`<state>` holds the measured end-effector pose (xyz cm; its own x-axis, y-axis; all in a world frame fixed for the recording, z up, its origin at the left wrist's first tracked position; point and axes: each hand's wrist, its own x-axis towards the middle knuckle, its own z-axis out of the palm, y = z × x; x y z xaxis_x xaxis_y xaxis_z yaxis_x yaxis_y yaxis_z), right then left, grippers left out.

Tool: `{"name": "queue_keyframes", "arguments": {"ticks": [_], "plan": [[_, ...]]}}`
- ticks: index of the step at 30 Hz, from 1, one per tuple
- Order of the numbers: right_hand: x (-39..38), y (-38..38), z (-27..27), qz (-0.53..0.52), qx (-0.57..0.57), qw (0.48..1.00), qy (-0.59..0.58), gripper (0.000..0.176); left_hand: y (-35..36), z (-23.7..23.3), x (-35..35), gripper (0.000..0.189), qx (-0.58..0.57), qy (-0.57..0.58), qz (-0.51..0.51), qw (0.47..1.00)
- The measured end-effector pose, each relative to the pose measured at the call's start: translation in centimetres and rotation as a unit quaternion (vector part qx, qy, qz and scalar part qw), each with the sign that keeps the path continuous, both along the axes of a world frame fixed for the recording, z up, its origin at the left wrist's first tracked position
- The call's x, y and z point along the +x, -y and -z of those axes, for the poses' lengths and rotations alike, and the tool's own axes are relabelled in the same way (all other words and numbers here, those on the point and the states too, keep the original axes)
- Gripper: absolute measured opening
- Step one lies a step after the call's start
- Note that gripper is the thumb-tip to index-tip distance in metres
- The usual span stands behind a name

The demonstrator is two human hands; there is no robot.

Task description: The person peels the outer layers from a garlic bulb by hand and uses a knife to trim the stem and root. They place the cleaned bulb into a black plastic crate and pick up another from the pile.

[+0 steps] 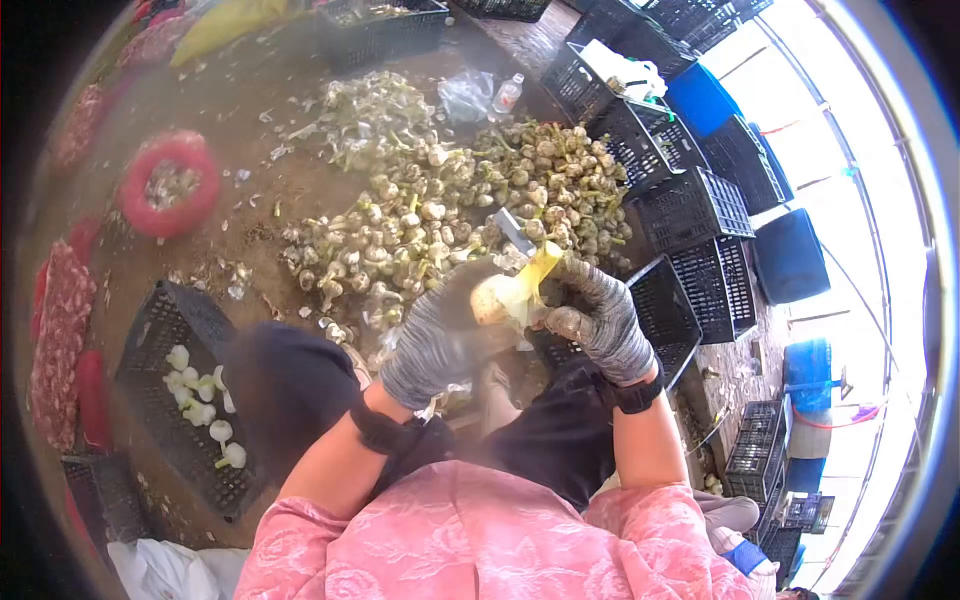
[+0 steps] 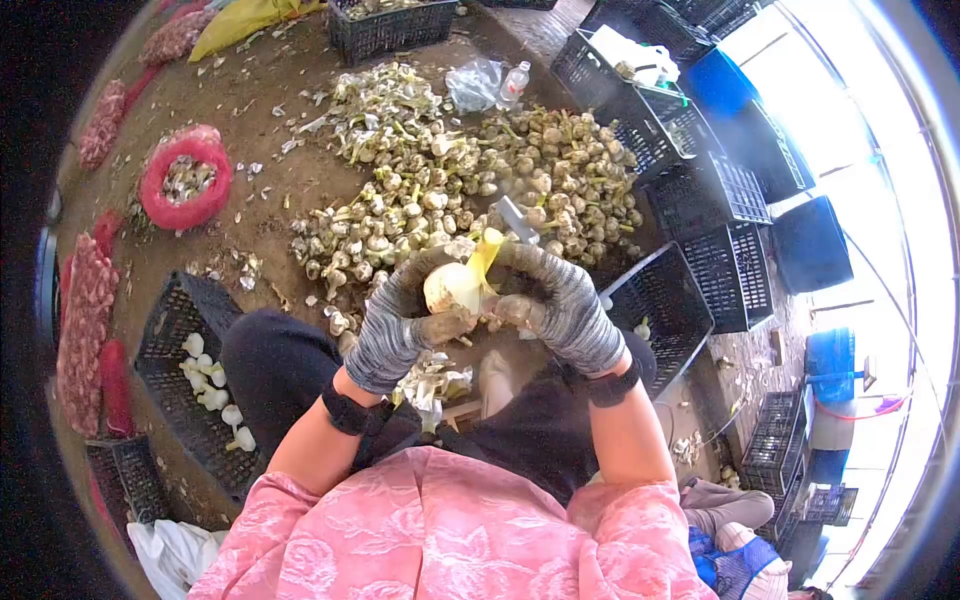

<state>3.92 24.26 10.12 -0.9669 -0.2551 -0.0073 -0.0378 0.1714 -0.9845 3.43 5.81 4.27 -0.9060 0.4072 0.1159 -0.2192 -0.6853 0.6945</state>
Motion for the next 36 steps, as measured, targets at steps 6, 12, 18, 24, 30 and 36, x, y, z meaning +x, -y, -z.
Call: {"name": "queue_keyframes", "arguments": {"ticks": [6, 12, 18, 24, 30, 36], "plan": [[0.7, 1.7, -1.2, 0.066, 0.18, 0.98, -0.057, 0.032, -0.7, 0.5, -0.1, 0.061, -0.073, -0.081, -0.057, 0.992], [-0.8, 2.6, 0.5, 0.074, 0.238, 0.935, -0.252, 0.007, 0.9, 0.7, -0.3, 0.07, -0.22, -0.217, -0.103, 0.946], [-3.2, 2.7, 2.1, 0.017, 0.118, 0.962, -0.246, 0.017, 1.5, 2.1, -0.9, 0.065, 0.078, 0.086, 0.05, 0.992], [-4.4, 2.1, 3.1, -0.046, -0.029, 0.989, -0.134, 0.024, 0.4, 2.1, -1.7, 0.059, -0.033, 0.059, -0.017, 0.998], [-3.9, 1.8, 2.0, -0.037, -0.153, 0.987, -0.03, 0.025, 0.1, 2.1, -2.7, 0.05, -0.101, 0.06, -0.073, 0.99], [-1.2, 1.9, 4.7, 0.012, -0.27, 0.951, 0.151, 0.027, -0.2, 3.6, -2.9, 0.052, -0.128, 0.039, -0.125, 0.983]]}}
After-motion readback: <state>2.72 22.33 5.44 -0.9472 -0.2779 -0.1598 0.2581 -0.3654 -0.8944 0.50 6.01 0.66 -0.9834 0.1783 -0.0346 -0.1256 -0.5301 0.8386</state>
